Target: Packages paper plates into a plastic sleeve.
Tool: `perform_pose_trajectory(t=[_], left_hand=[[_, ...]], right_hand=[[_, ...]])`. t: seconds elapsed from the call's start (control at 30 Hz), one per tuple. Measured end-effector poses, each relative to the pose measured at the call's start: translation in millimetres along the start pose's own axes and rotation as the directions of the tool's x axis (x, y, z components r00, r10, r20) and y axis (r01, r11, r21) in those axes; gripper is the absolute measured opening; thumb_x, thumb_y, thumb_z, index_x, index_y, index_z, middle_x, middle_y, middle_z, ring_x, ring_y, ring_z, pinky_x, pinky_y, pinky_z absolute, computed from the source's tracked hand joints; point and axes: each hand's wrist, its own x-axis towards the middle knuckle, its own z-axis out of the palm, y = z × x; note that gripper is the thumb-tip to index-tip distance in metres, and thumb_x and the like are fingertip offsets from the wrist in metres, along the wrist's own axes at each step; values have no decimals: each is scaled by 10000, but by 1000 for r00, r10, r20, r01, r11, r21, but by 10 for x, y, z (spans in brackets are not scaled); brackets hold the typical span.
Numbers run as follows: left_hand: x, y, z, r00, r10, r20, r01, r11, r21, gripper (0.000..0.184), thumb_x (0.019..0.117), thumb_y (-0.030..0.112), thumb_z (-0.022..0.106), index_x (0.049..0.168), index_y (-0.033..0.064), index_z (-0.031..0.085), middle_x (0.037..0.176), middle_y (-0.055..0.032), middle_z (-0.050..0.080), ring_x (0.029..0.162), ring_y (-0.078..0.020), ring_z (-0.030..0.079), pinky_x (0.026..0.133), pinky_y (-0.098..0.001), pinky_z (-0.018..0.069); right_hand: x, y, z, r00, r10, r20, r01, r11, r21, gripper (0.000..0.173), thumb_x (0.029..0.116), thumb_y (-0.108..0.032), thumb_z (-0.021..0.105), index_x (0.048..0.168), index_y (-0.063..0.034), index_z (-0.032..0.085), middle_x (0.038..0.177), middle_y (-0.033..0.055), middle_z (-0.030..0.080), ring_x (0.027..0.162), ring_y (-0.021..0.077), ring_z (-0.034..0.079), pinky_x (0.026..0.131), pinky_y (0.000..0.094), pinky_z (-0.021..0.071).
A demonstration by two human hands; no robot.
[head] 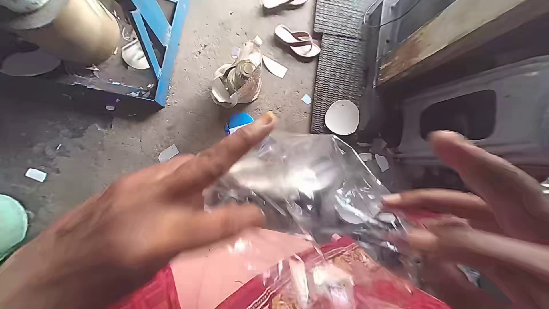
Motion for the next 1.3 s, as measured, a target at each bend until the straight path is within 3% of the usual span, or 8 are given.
perform_pose_trajectory(t=[0.07, 0.17, 0.33, 0.5, 0.63, 0.93, 1.17, 1.3], left_hand=[[36, -298, 38, 996, -29, 85, 20, 995, 99, 386, 1020, 78, 469, 1316, 200, 686, 1557, -75, 491, 946, -219, 683, 723, -374, 544], [14, -763, 78, 958, -215, 188, 183, 968, 173, 580, 940, -101, 446, 1505, 28, 478, 1497, -204, 524, 1242, -400, 627, 985, -556, 534], [-21, -983, -59, 888, -397, 231, 358, 914, 191, 650, 940, -86, 431, 1576, 29, 361, 1596, -225, 386, 1430, -382, 456, 1162, -527, 393], [79, -928, -95, 897, -386, 215, 347, 917, 199, 602, 953, -44, 406, 1553, 1, 392, 1580, -222, 412, 1422, -353, 472, 1165, -457, 391], [126, -967, -28, 888, -367, 276, 331, 928, 168, 595, 974, 12, 393, 1568, 7, 369, 1598, -204, 393, 1442, -317, 453, 1179, -418, 376], [127, -908, -73, 906, -356, 227, 328, 932, 154, 608, 963, -15, 401, 1570, 11, 366, 1575, -216, 421, 1407, -341, 487, 1156, -440, 392], [96, -998, -28, 898, -379, 222, 356, 924, 137, 628, 954, -33, 414, 1577, 19, 359, 1572, -232, 420, 1432, -334, 462, 1173, -434, 379], [144, -1028, 89, 871, -414, 266, 405, 910, 91, 646, 956, -86, 459, 1583, 21, 343, 1559, -241, 435, 1419, -359, 473, 1181, -482, 368]], right_hand=[[221, 263, 53, 996, -76, 49, 83, 986, -147, 159, 1028, -165, 538, 1161, -188, 623, 1620, 5, 379, 1230, 92, 618, 952, 270, 581], [688, 599, 290, 985, -98, 141, 114, 987, -112, 219, 939, -113, 575, 1126, -128, 690, 1526, 44, 495, 1130, 72, 649, 872, 252, 590], [1461, 1649, 1178, 957, 68, 283, -246, 711, 659, 365, 1014, -110, 558, 1352, 22, 515, 1389, 139, 595, 1185, 205, 651, 967, 366, 575], [1639, 2907, 2106, 743, 596, 305, -548, 803, -234, 571, 1027, -281, 618, 1429, 101, 479, 1363, 364, 541, 1287, 513, 531, 1073, 645, 412], [1297, 2842, 2715, 725, 667, 170, -583, 727, -363, 659, 1001, -197, 614, 1560, 21, 341, 1503, 338, 430, 1346, 547, 450, 1015, 700, 412], [1208, 3026, 2609, 675, 721, 157, -674, 689, -266, 788, 839, -148, 800, 1534, -57, 440, 1380, 357, 525, 1328, 555, 448, 1011, 704, 407], [1252, 3267, 2505, 604, 719, 343, -642, 694, -326, 593, 785, -287, 863, 1229, 47, 655, 1266, 323, 609, 1225, 503, 559, 991, 698, 435], [1280, 2887, 2247, 654, 573, 495, -561, 805, -191, 601, 882, -170, 798, 1373, 46, 526, 1279, 320, 606, 1204, 482, 587, 1021, 650, 442]])
